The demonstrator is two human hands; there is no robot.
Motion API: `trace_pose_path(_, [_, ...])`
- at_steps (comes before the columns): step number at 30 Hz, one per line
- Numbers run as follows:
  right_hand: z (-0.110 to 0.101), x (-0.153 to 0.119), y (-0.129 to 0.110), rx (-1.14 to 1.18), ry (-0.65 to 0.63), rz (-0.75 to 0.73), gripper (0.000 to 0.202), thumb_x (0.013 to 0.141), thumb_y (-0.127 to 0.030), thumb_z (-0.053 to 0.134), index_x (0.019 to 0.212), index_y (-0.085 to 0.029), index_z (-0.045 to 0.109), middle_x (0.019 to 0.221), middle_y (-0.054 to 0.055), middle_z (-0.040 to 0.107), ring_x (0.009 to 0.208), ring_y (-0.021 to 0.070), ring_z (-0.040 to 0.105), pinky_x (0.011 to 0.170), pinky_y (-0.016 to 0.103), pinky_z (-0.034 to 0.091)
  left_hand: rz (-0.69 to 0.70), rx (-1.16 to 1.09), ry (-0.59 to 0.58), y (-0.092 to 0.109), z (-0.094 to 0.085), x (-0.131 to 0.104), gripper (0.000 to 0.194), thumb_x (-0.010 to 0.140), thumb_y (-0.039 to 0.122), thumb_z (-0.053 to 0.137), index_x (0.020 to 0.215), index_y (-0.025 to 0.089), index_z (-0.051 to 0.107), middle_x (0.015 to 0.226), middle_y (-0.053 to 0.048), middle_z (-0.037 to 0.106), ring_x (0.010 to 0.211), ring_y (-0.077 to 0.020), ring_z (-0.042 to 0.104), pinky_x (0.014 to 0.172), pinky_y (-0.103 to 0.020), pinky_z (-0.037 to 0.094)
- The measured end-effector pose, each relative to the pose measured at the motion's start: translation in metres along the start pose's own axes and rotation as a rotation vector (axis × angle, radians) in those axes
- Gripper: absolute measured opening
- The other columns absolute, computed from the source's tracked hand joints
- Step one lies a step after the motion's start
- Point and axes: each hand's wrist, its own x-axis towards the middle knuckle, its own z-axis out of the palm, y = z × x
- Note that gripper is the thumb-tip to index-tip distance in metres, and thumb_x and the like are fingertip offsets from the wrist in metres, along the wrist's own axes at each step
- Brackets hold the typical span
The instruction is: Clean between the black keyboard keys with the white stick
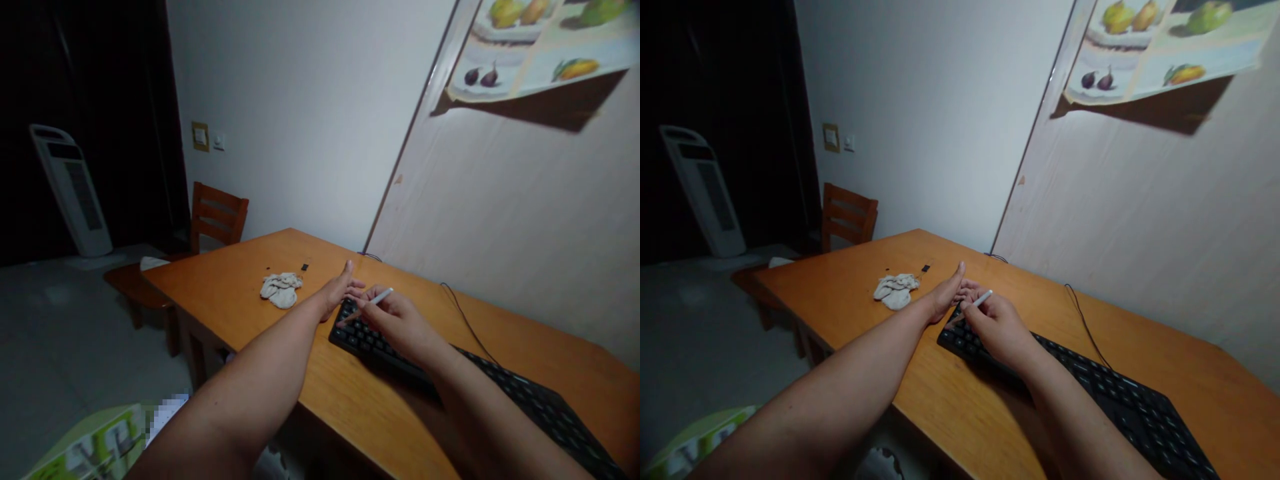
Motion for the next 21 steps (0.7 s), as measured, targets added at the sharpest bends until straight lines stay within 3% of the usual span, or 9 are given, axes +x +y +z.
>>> trace_pose_path(5, [0.000,0.000,0.008,-0.131,-0.015,-0.039,0.026,0.091,-0.042,0.050,0.076,-0.021,0.054,0.061,-0.003,0.049,0.055,0.0126,0.043,0.056,0.026,0.034,-0.030,0.022,0.003,0.003,0.001,-0.002,0.089,0.078,0.086,0.021,0.110,0.014,0.064,0.100,-0.011,0.070,0.097,-0.0258,0.062,0.084,-0.034,0.045])
trace_pose_path(9, [-0.013,-0.001,0.000,-0.324,0.101,-0.050,0.027,0.090,-0.040,0.051,0.071,-0.021,0.055,0.063,-0.001,0.055,0.060,0.0162,0.050,0.059,0.029,0.036,-0.038,0.026,-0.014,0.005,0.003,-0.004,0.094,0.077,0.087,0.020,0.114,0.011,0.062,0.099,-0.012,0.070,0.094,-0.0252,0.063,0.082,-0.033,0.045])
trace_pose_path(12, [-0.016,-0.004,-0.008,-0.310,0.168,-0.048,0.030,0.090,-0.043,0.050,0.070,-0.022,0.055,0.064,0.000,0.057,0.061,0.0179,0.052,0.060,0.030,0.038,-0.020,0.039,0.001,0.007,0.005,-0.005,0.095,0.077,0.087,0.018,0.112,0.010,0.062,0.096,-0.012,0.070,0.095,-0.0251,0.063,0.083,-0.033,0.045])
trace_pose_path(17, [-0.003,-0.005,-0.009,-0.140,0.021,-0.077,0.030,0.094,-0.044,0.045,0.081,-0.021,0.060,0.068,0.002,0.062,0.059,0.0160,0.052,0.059,0.029,0.038,-0.003,0.056,0.028,0.008,0.006,-0.006,0.094,0.078,0.087,0.014,0.108,0.012,0.063,0.100,-0.012,0.070,0.101,-0.0255,0.062,0.087,-0.033,0.044])
trace_pose_path(21, [-0.005,-0.004,-0.002,-0.194,-0.023,-0.077,0.029,0.094,-0.041,0.048,0.076,-0.021,0.060,0.069,0.002,0.063,0.062,0.0161,0.054,0.060,0.028,0.038,-0.017,0.060,0.004,0.007,0.003,-0.005,0.094,0.079,0.086,0.014,0.109,0.013,0.063,0.100,-0.012,0.070,0.101,-0.0259,0.062,0.086,-0.033,0.045])
